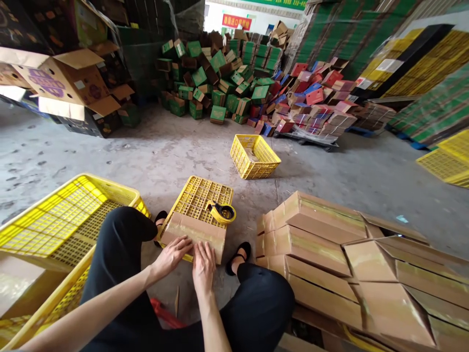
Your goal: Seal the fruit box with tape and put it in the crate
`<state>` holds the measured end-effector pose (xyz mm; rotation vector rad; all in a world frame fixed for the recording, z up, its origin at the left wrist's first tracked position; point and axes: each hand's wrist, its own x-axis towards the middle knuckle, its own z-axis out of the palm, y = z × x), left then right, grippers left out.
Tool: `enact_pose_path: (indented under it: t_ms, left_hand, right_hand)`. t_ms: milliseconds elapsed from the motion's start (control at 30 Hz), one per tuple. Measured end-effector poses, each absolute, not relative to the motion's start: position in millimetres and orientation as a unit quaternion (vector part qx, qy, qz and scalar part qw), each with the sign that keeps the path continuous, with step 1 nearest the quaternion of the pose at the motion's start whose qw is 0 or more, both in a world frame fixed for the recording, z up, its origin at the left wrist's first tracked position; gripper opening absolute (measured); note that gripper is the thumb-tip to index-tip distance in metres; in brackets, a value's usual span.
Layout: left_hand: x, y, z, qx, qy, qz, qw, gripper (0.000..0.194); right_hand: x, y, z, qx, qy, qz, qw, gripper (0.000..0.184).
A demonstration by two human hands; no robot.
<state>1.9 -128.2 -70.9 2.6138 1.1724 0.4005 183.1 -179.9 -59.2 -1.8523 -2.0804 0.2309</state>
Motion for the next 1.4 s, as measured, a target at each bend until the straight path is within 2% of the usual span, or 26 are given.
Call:
enact_pose_path:
  t_ms: [167, 267, 367, 567, 667, 867, 967, 1067, 1133, 1233, 1400]
  left_hand:
    - [-7, -134, -63, 0.883, 0.419, 0.150, 0.148, 0.042]
    - [-12, -136, -75, 0.867, 0.453, 0.174, 0.114, 0.053]
    - [-14, -136, -93, 0.860, 0.473, 0.176, 0.080, 0.062]
    - [-18, -132, -105, 0.878, 0.443, 0.174, 0.053, 0.065]
    - [-23, -132, -102, 0.867, 0.460, 0.186, 0.046, 0.061]
    - [-15, -128, -98, 0.810, 0.530, 0.241, 0.073, 0.061]
    - [4, -106, -90, 0.803, 0.512, 0.272, 0.140, 0.061]
    - [25, -81, -86, 0.805, 0.475, 0.280, 0.219, 0.061]
    - [34, -70, -88, 0.795, 0.476, 0.291, 0.236, 0.061]
    - [34, -66, -95, 0.798, 0.480, 0.294, 0.215, 0.063]
    - [15, -70, -96, 0.834, 0.487, 0.237, 0.103, 0.067]
  right_hand:
    - [187, -175, -49, -0.646, -0.717, 0.076, 0.251, 0.038]
    - [184, -167, -44, -0.642, -0.715, 0.084, 0.265, 0.042]
    - [168, -156, -43, -0.645, -0.724, 0.101, 0.225, 0.048]
    - [130, -137, -37, -0.655, -0.722, 0.196, 0.107, 0.064]
    - [134, -135, -37, -0.672, -0.706, 0.211, 0.076, 0.065]
    - [156, -144, -54, -0.740, -0.660, 0.115, 0.059, 0.066]
    - [148, -130, -62, -0.726, -0.680, 0.079, 0.064, 0.062]
    - [133, -106, -66, -0.685, -0.720, 0.094, 0.054, 0.061]
    - [127, -94, -68, -0.674, -0.730, 0.096, 0.052, 0.061]
    - [131, -90, -69, -0.693, -0.713, 0.087, 0.063, 0.061]
    - [163, -99, -66, -0.753, -0.652, 0.037, 0.084, 0.063]
